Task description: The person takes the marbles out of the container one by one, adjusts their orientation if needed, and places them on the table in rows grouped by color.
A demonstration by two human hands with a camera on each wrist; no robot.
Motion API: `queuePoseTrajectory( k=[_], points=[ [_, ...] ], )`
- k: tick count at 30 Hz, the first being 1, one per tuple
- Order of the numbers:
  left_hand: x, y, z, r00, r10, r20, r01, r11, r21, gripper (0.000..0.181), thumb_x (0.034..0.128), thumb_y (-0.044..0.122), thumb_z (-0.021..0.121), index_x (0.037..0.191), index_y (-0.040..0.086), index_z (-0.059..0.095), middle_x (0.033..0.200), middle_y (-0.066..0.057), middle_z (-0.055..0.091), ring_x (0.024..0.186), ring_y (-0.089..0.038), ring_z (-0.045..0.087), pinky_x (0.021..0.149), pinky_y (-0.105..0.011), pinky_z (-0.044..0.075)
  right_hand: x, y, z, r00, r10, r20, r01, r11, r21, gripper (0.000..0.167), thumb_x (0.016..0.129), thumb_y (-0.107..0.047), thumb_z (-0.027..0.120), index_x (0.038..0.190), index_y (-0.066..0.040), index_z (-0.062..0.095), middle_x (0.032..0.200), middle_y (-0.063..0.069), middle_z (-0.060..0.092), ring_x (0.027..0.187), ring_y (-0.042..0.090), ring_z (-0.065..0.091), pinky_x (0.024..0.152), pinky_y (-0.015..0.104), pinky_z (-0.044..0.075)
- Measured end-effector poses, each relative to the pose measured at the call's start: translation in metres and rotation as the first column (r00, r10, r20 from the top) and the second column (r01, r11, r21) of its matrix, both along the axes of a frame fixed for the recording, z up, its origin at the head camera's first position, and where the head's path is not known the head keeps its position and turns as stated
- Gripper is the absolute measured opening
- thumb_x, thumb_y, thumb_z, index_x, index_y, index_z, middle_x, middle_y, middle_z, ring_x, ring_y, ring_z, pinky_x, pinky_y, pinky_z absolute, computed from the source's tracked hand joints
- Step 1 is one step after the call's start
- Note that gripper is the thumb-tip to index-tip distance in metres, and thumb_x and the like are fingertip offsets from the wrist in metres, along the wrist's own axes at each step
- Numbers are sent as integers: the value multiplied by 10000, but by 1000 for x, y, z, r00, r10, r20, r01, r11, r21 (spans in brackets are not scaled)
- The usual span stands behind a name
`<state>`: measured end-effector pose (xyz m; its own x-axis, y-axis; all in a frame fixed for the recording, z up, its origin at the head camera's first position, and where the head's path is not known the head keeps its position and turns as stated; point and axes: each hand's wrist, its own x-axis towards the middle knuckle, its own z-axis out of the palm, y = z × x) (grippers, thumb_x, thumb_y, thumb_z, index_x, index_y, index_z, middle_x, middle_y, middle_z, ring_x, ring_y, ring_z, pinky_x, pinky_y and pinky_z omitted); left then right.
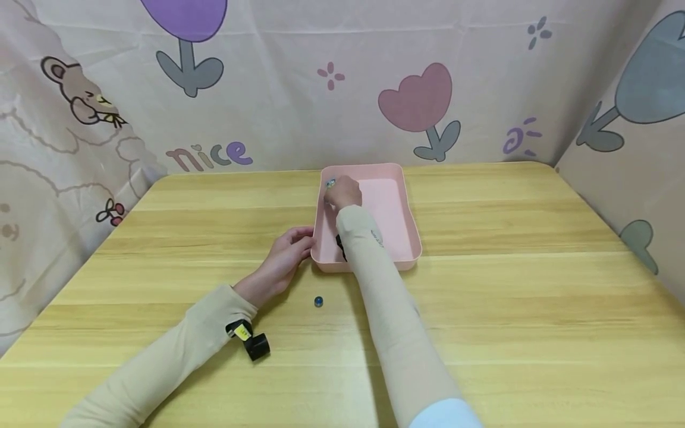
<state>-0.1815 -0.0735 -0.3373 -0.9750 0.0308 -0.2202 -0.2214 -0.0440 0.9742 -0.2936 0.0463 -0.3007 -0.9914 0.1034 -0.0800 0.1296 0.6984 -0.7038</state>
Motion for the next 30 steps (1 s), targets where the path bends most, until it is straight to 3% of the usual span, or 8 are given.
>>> queuePoseTrajectory(
  k=[4, 13, 20, 23, 30],
  points=[
    [0, 0, 0, 1000, -4, 2, 4, 1000, 4, 330, 960, 25, 537, 1285, -28, 517, 1261, -155, 516, 1105, -255, 519, 980, -343, 445, -2, -2, -2, 1000, 5, -4, -5, 1000, 4, 223, 803, -153, 733, 891, 18, 620, 876, 118, 560, 777, 233, 488, 614, 259, 382],
    [0, -2, 1, 1000, 1, -5, 0, 1000, 19, 334, 957, 21, 537, 1286, -35, 510, 1248, -158, 517, 1102, -255, 526, 971, -332, 454, -6, -4, 0, 999, 17, 35, -17, 1000, 0, 187, 810, -143, 718, 850, -10, 593, 862, 104, 545, 742, 214, 482, 566, 245, 367],
    [0, -2, 0, 1000, 6, -12, -6, 1000, 23, 335, 950, 16, 544, 1280, -39, 513, 1244, -163, 520, 1083, -257, 528, 967, -337, 455, -9, -1, -2, 995, 91, 38, -92, 995, 32, 232, 834, -139, 688, 710, -68, 506, 745, 63, 510, 667, 186, 469, 565, 237, 367],
    [1, -1, -1, 1000, 6, -7, -6, 1000, 19, 345, 944, 4, 545, 1285, -40, 511, 1248, -165, 519, 1082, -252, 521, 970, -334, 449, -12, 3, -4, 990, 116, 77, -118, 993, 22, 252, 842, -123, 673, 662, -79, 502, 652, 28, 503, 586, 153, 470, 523, 227, 374],
    [2, 0, -1, 1000, 1, -18, -1, 1000, 7, 352, 946, 11, 541, 1291, -47, 508, 1266, -175, 517, 1105, -253, 511, 980, -339, 442, -17, 15, -3, 975, 178, 129, -176, 984, -30, 261, 862, -163, 660, 652, -72, 535, 547, -3, 480, 499, 117, 428, 473, 231, 344]
  ],
)
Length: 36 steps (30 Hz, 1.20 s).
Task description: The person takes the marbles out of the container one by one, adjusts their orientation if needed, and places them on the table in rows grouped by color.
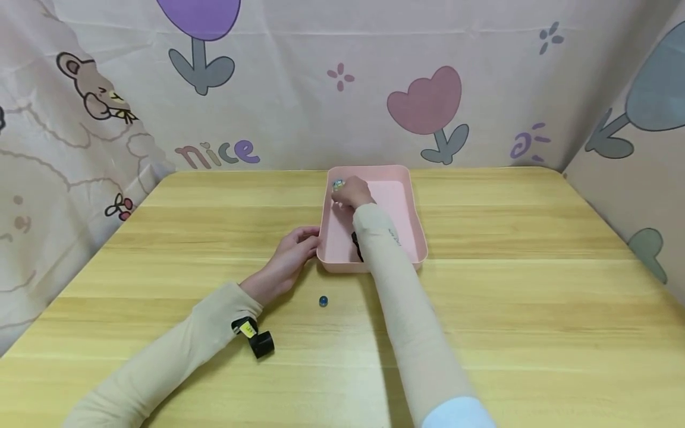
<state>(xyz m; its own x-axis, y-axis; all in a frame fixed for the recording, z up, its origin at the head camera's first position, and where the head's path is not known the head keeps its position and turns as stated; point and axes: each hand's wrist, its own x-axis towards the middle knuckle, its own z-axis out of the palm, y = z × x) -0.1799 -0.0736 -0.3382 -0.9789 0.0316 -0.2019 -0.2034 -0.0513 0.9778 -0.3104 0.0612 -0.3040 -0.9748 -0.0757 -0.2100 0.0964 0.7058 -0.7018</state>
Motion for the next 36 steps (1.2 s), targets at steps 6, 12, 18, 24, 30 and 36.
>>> queuePoseTrajectory(
  k=[6, 12, 18, 24, 30, 36],
  points=[
    [-1, 0, 2, 1000, -3, 4, 4, 1000, -7, 350, 951, 9, 538, 1295, -47, 506, 1276, -175, 515, 1138, -256, 502, 988, -337, 439, -1, 16, 5, 994, 105, 15, -102, 988, -115, 219, 872, -155, 655, 721, -45, 539, 523, -42, 386, 502, 91, 369, 487, 220, 310],
    [0, 0, 3, 1000, -9, 9, 10, 1000, -12, 350, 950, 30, 548, 1292, -35, 513, 1274, -156, 518, 1141, -241, 498, 983, -331, 440, 2, 24, 17, 989, 144, 15, -137, 965, -225, 148, 892, -110, 647, 829, 15, 599, 528, -41, 338, 502, 94, 326, 512, 221, 301],
    [0, -1, 2, 1000, -12, 23, 12, 1000, -8, 348, 949, 29, 550, 1290, -33, 516, 1273, -153, 519, 1141, -239, 499, 985, -327, 438, 7, 31, 27, 979, 204, 20, -190, 938, -291, 228, 906, -114, 621, 706, -87, 514, 604, -10, 366, 598, 140, 383, 651, 264, 380],
    [0, 1, 1, 1000, -10, 18, 10, 1000, -21, 346, 949, 37, 552, 1287, -27, 523, 1270, -150, 529, 1135, -241, 508, 978, -325, 441, 12, 39, 32, 974, 220, 60, -189, 924, -333, 313, 904, -69, 601, 632, -98, 448, 618, 16, 366, 615, 146, 380, 618, 237, 345],
    [0, 0, 1, 999, -12, 36, 13, 1000, -20, 352, 954, 36, 551, 1300, -19, 516, 1286, -148, 518, 1148, -238, 501, 988, -324, 436, 14, 43, 35, 977, 186, 102, -130, 906, -403, 126, 928, -83, 599, 834, -7, 562, 686, 17, 404, 628, 119, 414, 572, 188, 374],
    [-1, -1, 1, 999, -7, 33, 8, 1000, -14, 358, 953, 39, 555, 1304, -20, 513, 1286, -151, 517, 1148, -239, 497, 998, -330, 428, 19, 49, 42, 987, 149, 52, -122, 928, -351, 200, 923, -104, 616, 1046, 53, 608, 822, 34, 474, 681, 106, 490, 647, 189, 493]
  ],
)
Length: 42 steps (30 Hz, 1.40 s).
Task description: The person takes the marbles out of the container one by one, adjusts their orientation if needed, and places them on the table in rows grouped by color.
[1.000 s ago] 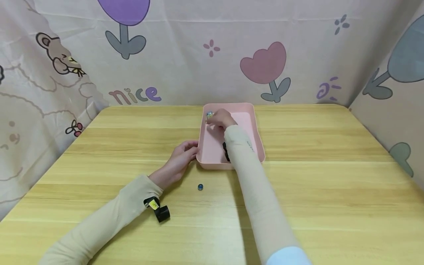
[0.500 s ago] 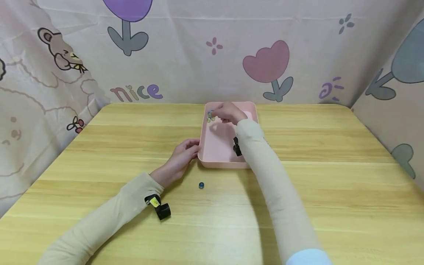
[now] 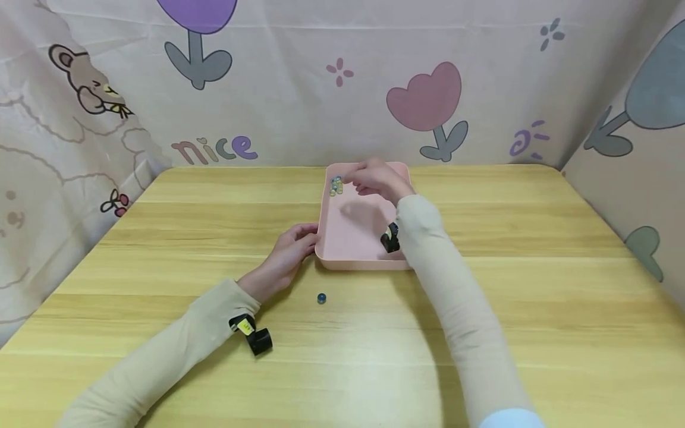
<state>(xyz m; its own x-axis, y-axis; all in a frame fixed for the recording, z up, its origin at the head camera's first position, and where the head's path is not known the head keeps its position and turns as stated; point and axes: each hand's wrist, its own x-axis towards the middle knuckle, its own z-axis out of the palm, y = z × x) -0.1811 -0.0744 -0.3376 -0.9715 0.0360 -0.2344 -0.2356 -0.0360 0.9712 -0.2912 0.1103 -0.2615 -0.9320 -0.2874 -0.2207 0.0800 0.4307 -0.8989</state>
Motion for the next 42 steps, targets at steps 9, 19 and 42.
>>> queuePoseTrajectory(
  k=[9, 19, 42],
  points=[
    [-1, 1, 3, 1000, 1, 5, -1, 1000, 3, 363, 949, 38, 560, 1305, -14, 512, 1283, -141, 517, 1135, -243, 509, 993, -326, 433, 13, 12, 10, 986, -12, -168, 30, 994, 108, 235, 924, -124, 612, 1068, 60, 640, 1001, 72, 534, 732, 123, 497, 695, 202, 496],
    [0, -2, 2, 1000, 0, 9, 0, 1000, 0, 359, 955, 45, 555, 1306, -15, 510, 1298, -139, 508, 1146, -253, 508, 1001, -339, 428, 26, 15, 12, 983, -14, -183, 29, 996, 79, 217, 929, -148, 628, 1042, 37, 641, 985, 77, 548, 720, 118, 500, 769, 277, 513],
    [-2, 0, 1, 1000, -11, 16, 11, 1000, -13, 374, 952, 37, 553, 1319, -13, 497, 1304, -142, 501, 1165, -260, 500, 1006, -343, 424, 35, 28, 9, 962, -84, -261, 94, 995, 25, 204, 913, -188, 663, 1014, -11, 649, 812, 38, 528, 686, 145, 490, 751, 282, 484]
  ],
)
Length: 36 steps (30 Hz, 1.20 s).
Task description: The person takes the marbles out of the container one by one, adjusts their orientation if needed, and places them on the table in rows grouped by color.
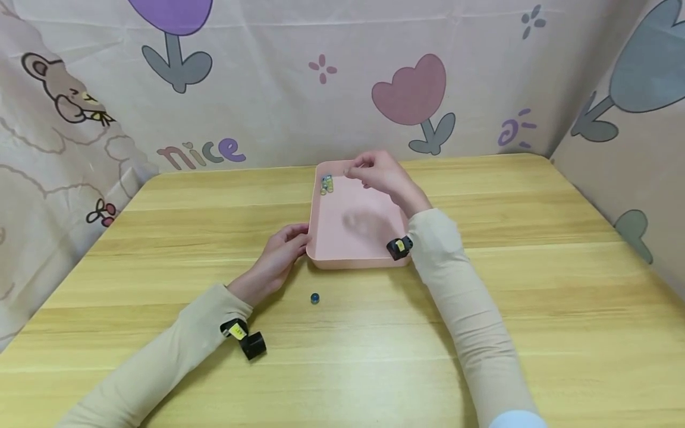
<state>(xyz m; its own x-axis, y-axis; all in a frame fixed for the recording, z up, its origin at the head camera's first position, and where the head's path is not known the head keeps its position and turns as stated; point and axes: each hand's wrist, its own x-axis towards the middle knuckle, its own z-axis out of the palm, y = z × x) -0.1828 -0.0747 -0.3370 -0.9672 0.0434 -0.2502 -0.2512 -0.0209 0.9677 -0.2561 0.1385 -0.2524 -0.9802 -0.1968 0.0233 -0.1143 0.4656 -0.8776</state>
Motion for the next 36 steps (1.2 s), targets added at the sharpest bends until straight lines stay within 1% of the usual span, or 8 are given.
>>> queuePoseTrajectory(
  k=[5, 9, 12, 16, 20, 23, 29, 36],
  points=[
    [1, 0, 1, 1000, 2, -12, -2, 1000, 17, 371, 947, 21, 553, 1311, -28, 499, 1296, -151, 505, 1161, -255, 494, 1001, -340, 427, 2, 3, 1, 999, 31, -26, -32, 999, -39, 191, 910, -160, 661, 1019, -4, 658, 782, 10, 564, 673, 155, 492, 775, 343, 480],
    [1, 0, 0, 1000, 4, -29, -3, 999, 35, 364, 945, 3, 548, 1302, -47, 501, 1281, -165, 510, 1154, -261, 495, 999, -336, 429, 8, 4, 2, 998, 57, -31, -58, 998, -39, 199, 909, -162, 661, 1027, -2, 664, 835, 17, 617, 699, 169, 508, 748, 306, 477],
    [1, 0, 0, 1000, 6, -28, -5, 1000, 29, 358, 947, 14, 556, 1298, -36, 507, 1272, -156, 512, 1153, -255, 498, 996, -328, 433, 12, 4, 3, 997, 68, -34, -70, 996, -52, 197, 909, -151, 661, 1026, 7, 661, 865, 27, 638, 723, 168, 515, 753, 306, 481],
    [2, -1, -1, 1000, 5, -14, -4, 1000, 23, 350, 955, 23, 560, 1298, -32, 511, 1264, -152, 513, 1148, -250, 496, 994, -327, 435, 19, 2, 4, 997, 65, -27, -67, 997, -47, 189, 903, -141, 667, 1017, 10, 663, 819, 26, 625, 726, 167, 517, 769, 323, 488],
    [2, -1, -2, 1000, 2, -14, -2, 1000, 18, 350, 956, 32, 564, 1297, -27, 515, 1269, -147, 517, 1149, -246, 498, 995, -329, 433, 25, 1, 4, 999, 39, -33, -40, 999, -12, 193, 897, -152, 677, 1008, 5, 665, 740, 19, 564, 696, 179, 511, 750, 312, 475],
    [1, -1, -1, 1000, -4, -20, 4, 1000, 12, 349, 958, 37, 564, 1298, -25, 515, 1271, -147, 516, 1153, -250, 499, 996, -331, 434, 26, 1, 1, 998, 26, -64, -26, 1000, -3, 173, 893, -148, 686, 980, 1, 670, 712, 25, 524, 679, 200, 511, 717, 300, 463],
    [3, -2, 0, 1000, -6, -18, 6, 1000, 15, 354, 960, 35, 561, 1306, -24, 511, 1275, -153, 511, 1160, -261, 498, 997, -333, 434, 32, 0, -9, 986, 89, -138, -89, 996, 5, 154, 889, -129, 688, 931, 20, 687, 622, 4, 490, 646, 157, 494, 623, 261, 435],
    [2, -1, 1, 1000, -13, -14, 13, 1000, -2, 362, 961, 39, 557, 1315, -17, 504, 1287, -146, 507, 1175, -254, 484, 1005, -337, 429, 52, -2, -9, 993, 53, -108, -51, 998, 24, 179, 900, -156, 684, 972, 8, 682, 684, 24, 518, 699, 162, 463, 619, 250, 371]
  ],
)
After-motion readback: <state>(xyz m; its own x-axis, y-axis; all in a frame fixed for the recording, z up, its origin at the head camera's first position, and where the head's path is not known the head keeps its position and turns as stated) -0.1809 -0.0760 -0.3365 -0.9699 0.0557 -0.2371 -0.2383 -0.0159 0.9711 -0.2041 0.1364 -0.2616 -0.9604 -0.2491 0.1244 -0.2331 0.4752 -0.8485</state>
